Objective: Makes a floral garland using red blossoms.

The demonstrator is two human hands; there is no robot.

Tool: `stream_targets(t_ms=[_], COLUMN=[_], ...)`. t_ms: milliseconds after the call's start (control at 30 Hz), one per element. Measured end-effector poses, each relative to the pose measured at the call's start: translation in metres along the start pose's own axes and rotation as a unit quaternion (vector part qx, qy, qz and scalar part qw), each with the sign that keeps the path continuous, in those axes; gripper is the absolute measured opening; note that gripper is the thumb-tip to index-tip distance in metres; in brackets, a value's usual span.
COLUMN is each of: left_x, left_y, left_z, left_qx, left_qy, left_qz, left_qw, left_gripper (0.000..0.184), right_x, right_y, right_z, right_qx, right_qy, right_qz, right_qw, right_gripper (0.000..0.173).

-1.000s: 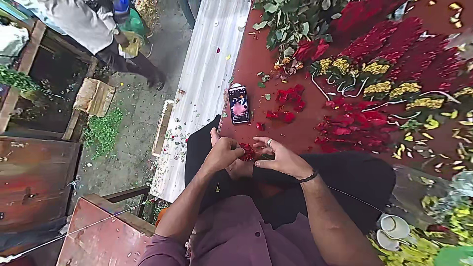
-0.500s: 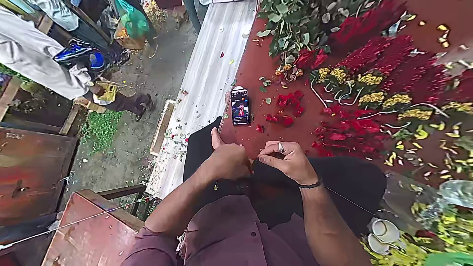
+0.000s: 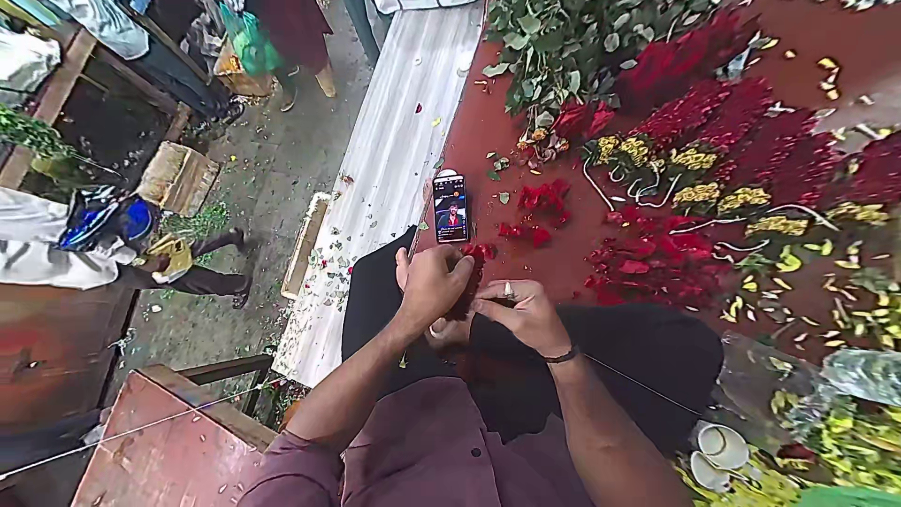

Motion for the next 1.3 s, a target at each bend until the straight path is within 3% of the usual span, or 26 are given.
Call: stream_targets(t_ms=[133, 233, 367, 533, 700, 800, 867, 933, 1033, 1200, 1300], left_x=[-0.015, -0.016, -0.003, 0.004, 0.001, -0.003, -0.002, 0.000, 0.001, -0.002, -0.008], left_y=[-0.016, -0.020, -0.019, -0.025, -0.031, -0.035, -0.038, -0.036, -0.034, -0.038, -0.038], left_z=[0.020, 0.029, 0.030, 0.025, 0.042, 0.044, 0.045, 0.043, 0.046, 0.054, 0.051], left_qx=[0.042, 0.012, -0.041, -0.033, 0.032, 0.019, 0.004, 0.000, 0.022, 0.065, 0.047], left_qy=[-0.058, -0.071, -0.110, -0.033, -0.029, -0.049, -0.069, -0.081, -0.092, -0.089, -0.092], left_qz=[-0.029, -0.012, 0.107, 0.201, 0.125, 0.143, 0.160, 0.174, 0.173, 0.117, 0.132], left_qw=[0.997, 0.997, 0.987, 0.978, 0.991, 0.988, 0.985, 0.981, 0.980, 0.987, 0.986], left_gripper=[0.024, 0.022, 0.021, 0.024, 0.023, 0.021, 0.021, 0.019, 0.019, 0.027, 0.023], right_x=[-0.033, -0.015, 0.038, 0.033, -0.013, -0.003, 0.019, 0.031, 0.027, -0.013, -0.013], right_y=[-0.002, -0.004, 0.001, 0.002, -0.005, -0.002, 0.003, 0.007, 0.006, -0.004, -0.002], right_z=[-0.013, 0.002, -0.004, -0.007, -0.005, -0.003, -0.009, -0.017, -0.017, -0.012, -0.008], right_qx=[-0.006, 0.004, -0.058, -0.080, -0.082, -0.049, -0.068, -0.103, -0.106, -0.073, -0.047], right_qy=[-0.133, -0.062, -0.022, -0.031, -0.083, -0.047, -0.041, -0.045, -0.065, -0.079, -0.037], right_qz=[-0.032, -0.060, -0.105, -0.033, 0.154, 0.051, -0.036, -0.065, -0.022, 0.174, 0.092], right_qw=[0.991, 0.996, 0.993, 0.996, 0.981, 0.996, 0.996, 0.992, 0.992, 0.979, 0.994], right_gripper=[0.016, 0.011, 0.007, 0.008, 0.013, 0.010, 0.008, 0.007, 0.007, 0.012, 0.011])
Point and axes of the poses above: each hand's wrist, its own y-axis towards the middle knuckle, its own x-axis out of the back of the hand, z = x × y, the point moved 5 cm from there along y, towards the middle knuckle, and after that the axes turned 14 degrees about -x, right-handed, at the moved point
